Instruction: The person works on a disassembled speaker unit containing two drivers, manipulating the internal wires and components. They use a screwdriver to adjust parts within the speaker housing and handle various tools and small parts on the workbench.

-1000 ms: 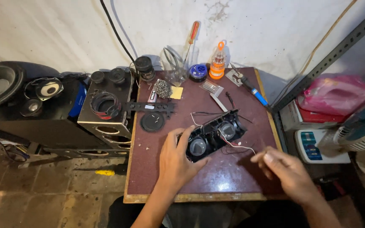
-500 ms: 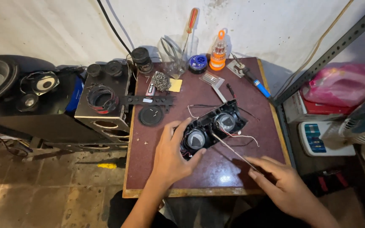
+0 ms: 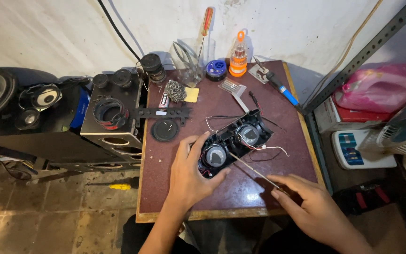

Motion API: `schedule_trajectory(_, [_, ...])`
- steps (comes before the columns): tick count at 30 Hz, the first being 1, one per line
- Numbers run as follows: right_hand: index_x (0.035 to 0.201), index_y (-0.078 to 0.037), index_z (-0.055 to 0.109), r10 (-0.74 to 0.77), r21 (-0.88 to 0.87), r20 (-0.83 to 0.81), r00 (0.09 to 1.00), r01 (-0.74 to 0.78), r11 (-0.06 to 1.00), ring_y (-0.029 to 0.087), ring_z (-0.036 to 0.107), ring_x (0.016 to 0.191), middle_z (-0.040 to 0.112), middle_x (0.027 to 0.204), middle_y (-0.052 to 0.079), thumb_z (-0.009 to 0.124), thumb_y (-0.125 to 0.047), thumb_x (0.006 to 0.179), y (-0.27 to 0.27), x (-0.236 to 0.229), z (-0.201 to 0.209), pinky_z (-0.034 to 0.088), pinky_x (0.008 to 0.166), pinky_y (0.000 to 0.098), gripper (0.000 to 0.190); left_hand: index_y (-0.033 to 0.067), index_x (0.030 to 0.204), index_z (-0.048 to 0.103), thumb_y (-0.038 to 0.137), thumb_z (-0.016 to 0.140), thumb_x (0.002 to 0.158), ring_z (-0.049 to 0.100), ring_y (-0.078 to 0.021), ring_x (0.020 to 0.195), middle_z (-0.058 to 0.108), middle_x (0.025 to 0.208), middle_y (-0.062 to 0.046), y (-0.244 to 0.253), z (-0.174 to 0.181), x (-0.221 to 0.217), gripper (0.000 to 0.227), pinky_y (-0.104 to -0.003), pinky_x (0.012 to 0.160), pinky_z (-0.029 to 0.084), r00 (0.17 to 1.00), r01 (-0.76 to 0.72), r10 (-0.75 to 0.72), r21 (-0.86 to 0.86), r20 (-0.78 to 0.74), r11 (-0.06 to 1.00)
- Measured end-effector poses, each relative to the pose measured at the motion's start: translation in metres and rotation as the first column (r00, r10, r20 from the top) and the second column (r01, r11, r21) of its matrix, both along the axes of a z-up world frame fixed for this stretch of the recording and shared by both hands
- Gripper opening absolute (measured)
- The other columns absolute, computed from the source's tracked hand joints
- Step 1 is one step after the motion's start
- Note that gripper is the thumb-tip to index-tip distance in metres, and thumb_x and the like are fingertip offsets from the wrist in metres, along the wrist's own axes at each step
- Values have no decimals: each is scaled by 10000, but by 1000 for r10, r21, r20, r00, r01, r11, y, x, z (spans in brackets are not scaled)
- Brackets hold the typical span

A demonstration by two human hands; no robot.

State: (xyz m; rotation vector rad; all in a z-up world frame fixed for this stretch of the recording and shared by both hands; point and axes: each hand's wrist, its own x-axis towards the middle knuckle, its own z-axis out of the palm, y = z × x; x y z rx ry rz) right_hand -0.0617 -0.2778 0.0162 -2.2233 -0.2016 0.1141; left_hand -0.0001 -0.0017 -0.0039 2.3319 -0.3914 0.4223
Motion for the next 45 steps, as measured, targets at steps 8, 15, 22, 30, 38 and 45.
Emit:
schedule_trajectory(8, [1121,-138,827,-83,66,-26,996,84,994,87,747,827,856,948,-9,760,-167,846,-12,19,-1,550,759,234,285,143,1445,502,447,876,725,607,-280,1157,539,1272,-107,1,-1,2,867,-441,883,586,1000,-11,11,-3,-13,1000])
schedule_trajectory(15, [1013,-169,804,91,-215,343,935,-17,976,94,646,774,796,961,-30,753,-193,874,13,136,108,494,700,269,150,173,1476,476,378,971,652,592,-276,1143,528,1277,-94,2,-1,3,982,-456,867,591,997,1,-4,-42,-78,999])
schedule_trajectory(22, [1054,-133,770,274,-612,397,876,30,791,348,713,851,790,953,67,742,-286,939,100,286,170,524,712,509,194,146,1480,468,369,926,657,580,-292,1167,522,1278,-93,5,-2,4,967,-447,915,552,997,11,-20,-110,-77,994])
schedule_trajectory(30, [1014,-47,789,291,-681,-3,957,-215,700,295,715,1044,771,1109,108,824,-154,884,179,331,164,571,940,468,172,136,1483,461,374,933,670,555,-300,1145,498,1284,-99,8,-3,6,969,-472,887,551,993,27,-38,-101,-110,995])
schedule_trajectory(38, [1141,-13,733,283,-550,93,955,-187,814,286,646,1125,696,1209,164,484,39,913,172,349,135,563,843,438,341,112,1468,473,358,943,671,547,-308,1142,508,1267,-110,9,-5,6,958,-474,877,550,996,35,-44,-112,-73,993])
schedule_trajectory(45, [1152,-38,715,347,-543,267,899,-157,825,361,546,1211,588,1264,156,560,6,935,144,359,121,492,943,483,271,147,1483,463,318,1000,620,498,-307,1221,466,1327,-108,8,2,5,1031,-478,982,503,985,36,-51,-89,-165,995])
